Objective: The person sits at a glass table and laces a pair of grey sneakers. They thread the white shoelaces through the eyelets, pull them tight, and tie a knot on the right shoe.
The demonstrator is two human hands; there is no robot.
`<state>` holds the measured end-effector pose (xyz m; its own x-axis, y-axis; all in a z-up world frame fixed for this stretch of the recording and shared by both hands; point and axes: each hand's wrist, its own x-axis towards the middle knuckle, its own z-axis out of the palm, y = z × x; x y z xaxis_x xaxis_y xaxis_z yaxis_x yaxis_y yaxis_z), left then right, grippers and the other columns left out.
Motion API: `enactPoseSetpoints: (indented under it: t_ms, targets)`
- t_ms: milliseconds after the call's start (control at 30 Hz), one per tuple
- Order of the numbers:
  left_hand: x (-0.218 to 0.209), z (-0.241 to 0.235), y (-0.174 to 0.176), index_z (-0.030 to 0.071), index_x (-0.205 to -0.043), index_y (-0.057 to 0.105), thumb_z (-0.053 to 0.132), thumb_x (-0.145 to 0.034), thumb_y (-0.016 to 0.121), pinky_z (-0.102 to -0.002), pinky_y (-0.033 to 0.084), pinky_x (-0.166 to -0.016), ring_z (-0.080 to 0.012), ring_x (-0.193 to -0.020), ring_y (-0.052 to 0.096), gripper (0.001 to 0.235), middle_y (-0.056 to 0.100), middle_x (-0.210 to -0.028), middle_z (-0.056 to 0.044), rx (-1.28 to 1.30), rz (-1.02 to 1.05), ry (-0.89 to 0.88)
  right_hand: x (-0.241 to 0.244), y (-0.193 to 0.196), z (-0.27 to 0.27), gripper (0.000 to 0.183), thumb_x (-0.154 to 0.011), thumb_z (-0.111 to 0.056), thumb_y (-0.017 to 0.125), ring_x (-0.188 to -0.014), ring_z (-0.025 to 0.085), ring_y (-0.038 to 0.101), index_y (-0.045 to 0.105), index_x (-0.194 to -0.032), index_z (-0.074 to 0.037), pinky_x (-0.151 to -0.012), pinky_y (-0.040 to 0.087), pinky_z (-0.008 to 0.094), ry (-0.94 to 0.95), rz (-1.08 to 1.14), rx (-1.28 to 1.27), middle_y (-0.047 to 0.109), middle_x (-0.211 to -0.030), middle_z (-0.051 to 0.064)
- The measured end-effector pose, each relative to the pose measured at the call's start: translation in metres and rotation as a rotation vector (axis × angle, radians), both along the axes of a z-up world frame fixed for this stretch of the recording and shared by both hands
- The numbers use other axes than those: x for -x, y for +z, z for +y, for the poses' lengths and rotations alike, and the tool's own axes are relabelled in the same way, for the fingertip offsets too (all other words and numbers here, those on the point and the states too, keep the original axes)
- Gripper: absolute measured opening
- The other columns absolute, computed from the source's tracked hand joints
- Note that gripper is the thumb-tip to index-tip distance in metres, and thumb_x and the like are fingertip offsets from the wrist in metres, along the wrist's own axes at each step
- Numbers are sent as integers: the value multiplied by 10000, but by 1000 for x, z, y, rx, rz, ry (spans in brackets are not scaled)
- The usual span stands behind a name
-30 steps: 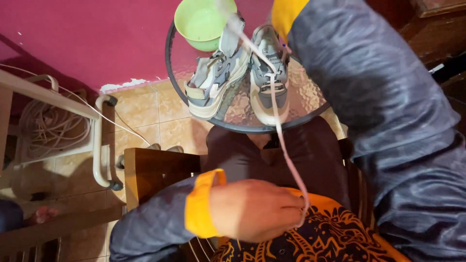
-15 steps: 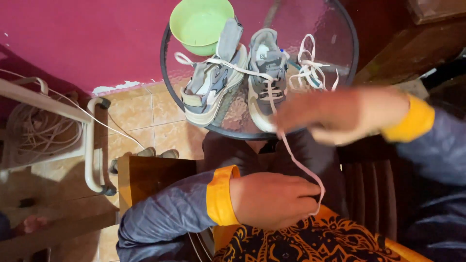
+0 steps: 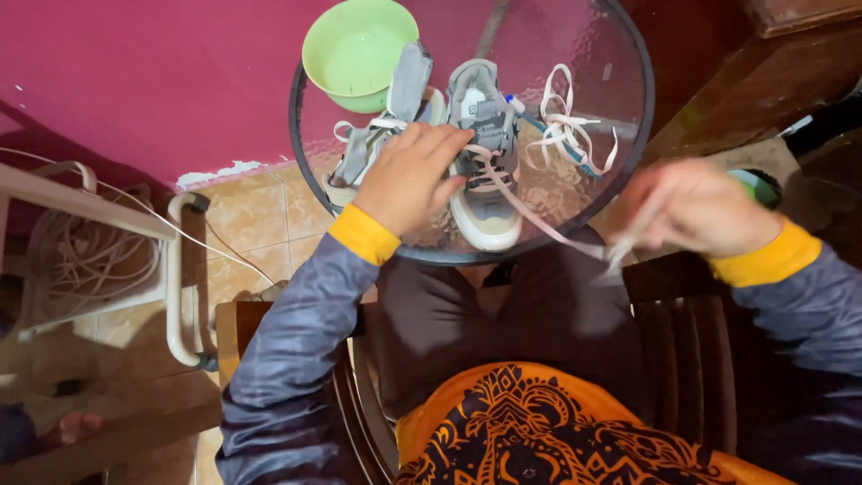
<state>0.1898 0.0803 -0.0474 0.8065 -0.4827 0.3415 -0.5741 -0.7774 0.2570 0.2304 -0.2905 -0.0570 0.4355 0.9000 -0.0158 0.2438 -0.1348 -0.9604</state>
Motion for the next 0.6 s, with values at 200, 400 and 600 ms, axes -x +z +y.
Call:
enactPoseSetpoints:
  t_ms: [200,400,600]
  targets:
    - [-26,13,-23,164,-1124,729,254,-952,757,-447,476,-840,-274,-1033,547,196,638,-1088,-19,-168,-371,12,-28,34,7,286,-1157,-233,472,-612,150,415,680,-1020,-93,-810,550,344,-273,426,-775,397,-673,0]
    - [-37,7,-33,175,-938,663,280,-968,748,-419,431,-793,-266,-876,544,138,549,-876,-17,-211,-502,-7,-64,45,7,258,-1147,-314,544,-589,108,431,673,-1035,-121,-724,581,315,-501,381,-824,449,-688,0]
    - [-36,17,-27,59,-925,665,118,-984,716,-465,490,-891,-314,-914,586,98,611,-962,-83,-75,-430,-121,-95,51,4,154,-991,-111,596,-653,150,640,723,-967,-28,-674,598,309,-1038,312,-788,639,-770,64]
